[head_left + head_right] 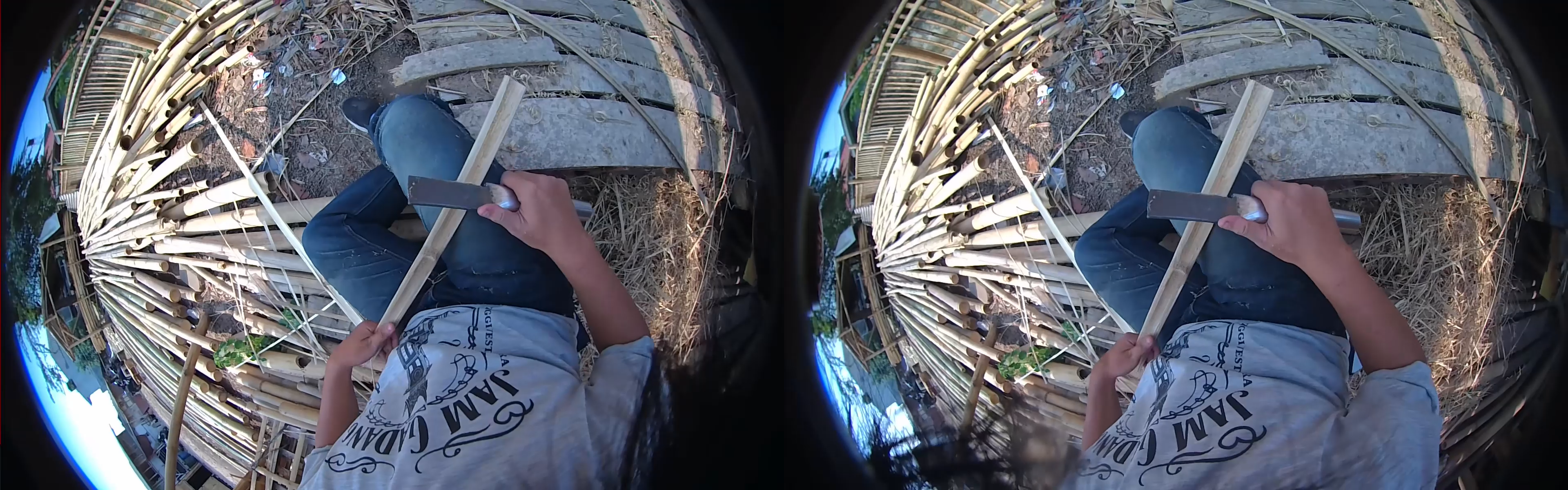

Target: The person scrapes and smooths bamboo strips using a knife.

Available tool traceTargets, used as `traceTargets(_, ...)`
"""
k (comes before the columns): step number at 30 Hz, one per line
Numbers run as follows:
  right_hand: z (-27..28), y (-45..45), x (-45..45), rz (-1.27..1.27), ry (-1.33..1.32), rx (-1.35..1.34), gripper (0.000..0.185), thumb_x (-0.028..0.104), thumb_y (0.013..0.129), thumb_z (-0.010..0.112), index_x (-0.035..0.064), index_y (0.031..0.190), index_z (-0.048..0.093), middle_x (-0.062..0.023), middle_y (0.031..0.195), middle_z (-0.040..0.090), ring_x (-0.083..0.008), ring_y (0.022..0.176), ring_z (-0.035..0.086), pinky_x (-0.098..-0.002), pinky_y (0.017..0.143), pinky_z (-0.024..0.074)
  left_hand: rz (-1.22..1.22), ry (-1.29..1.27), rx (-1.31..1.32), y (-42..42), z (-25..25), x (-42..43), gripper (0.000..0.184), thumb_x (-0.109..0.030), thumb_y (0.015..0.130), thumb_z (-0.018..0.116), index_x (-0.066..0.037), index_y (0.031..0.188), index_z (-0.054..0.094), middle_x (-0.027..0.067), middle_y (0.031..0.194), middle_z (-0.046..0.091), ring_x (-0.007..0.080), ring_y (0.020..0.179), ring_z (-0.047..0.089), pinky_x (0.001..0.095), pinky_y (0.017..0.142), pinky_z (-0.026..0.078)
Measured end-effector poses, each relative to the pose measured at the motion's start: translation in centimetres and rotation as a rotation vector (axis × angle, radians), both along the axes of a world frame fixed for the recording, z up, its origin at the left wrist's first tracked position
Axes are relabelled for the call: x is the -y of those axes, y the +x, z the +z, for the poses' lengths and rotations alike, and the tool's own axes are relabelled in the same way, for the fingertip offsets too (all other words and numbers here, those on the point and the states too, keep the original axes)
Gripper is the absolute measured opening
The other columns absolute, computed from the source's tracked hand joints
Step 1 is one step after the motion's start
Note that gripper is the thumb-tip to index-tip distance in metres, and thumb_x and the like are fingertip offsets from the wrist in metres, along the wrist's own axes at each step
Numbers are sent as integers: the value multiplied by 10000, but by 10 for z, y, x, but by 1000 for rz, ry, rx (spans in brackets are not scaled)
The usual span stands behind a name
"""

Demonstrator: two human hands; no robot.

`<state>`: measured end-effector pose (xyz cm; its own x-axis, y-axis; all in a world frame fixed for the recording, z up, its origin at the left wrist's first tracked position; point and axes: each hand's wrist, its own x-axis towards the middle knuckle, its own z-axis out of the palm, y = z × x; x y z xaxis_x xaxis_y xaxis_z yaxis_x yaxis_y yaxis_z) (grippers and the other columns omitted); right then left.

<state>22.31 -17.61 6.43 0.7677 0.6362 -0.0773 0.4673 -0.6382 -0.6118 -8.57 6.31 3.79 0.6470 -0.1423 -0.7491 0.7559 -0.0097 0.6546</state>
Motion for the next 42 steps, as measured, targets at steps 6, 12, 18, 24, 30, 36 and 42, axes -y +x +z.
traceTargets(6,-2,10,1,49,-92,59,722,751,640,665,30,627,625,-169,569,594,-363,579,632,-436,564,507,67,270,-34,29,-3,9,417,-354,911,652,22,741,594,59,564,591,144,520,579,297,522,460)
traceTargets(12,-11,8,-3,-17,-77,60,737,763,618,670,27,601,633,-177,561,598,-363,572,637,-436,554,511,-47,758,284,52,10,43,379,-308,850,724,4,758,529,188,537,538,340,506,584,375,467,433)
traceTargets(18,-11,3,-7,-36,-101,83,768,793,596,657,25,599,635,-171,558,599,-356,562,638,-431,533,509,-10,777,313,38,2,41,381,-320,850,718,-4,766,523,207,561,548,409,539,585,418,473,444)
traceTargets(24,-9,0,-11,-13,-114,121,795,832,575,631,37,586,607,-157,543,592,-336,539,638,-415,502,503,-30,816,280,22,2,37,390,-336,846,720,-5,768,527,207,556,545,411,528,579,415,464,438)
traceTargets(30,-12,0,-11,12,-127,156,783,817,557,658,39,580,573,-153,539,579,-336,521,623,-417,489,489,-37,841,276,-6,2,30,417,-378,840,718,-8,773,538,200,544,537,402,522,582,408,456,435)
traceTargets(36,-11,-4,-11,13,-106,167,772,795,554,684,38,568,531,-152,528,550,-350,511,603,-421,493,478,-17,830,259,-11,1,35,436,-397,833,722,-3,779,544,199,545,538,402,521,580,402,467,441)
traceTargets(42,-13,-5,-10,45,-109,219,791,825,549,657,41,572,550,-149,530,567,-332,505,615,-412,476,481,-19,835,236,-17,7,35,449,-408,827,726,5,793,552,208,556,546,402,534,591,399,475,447)
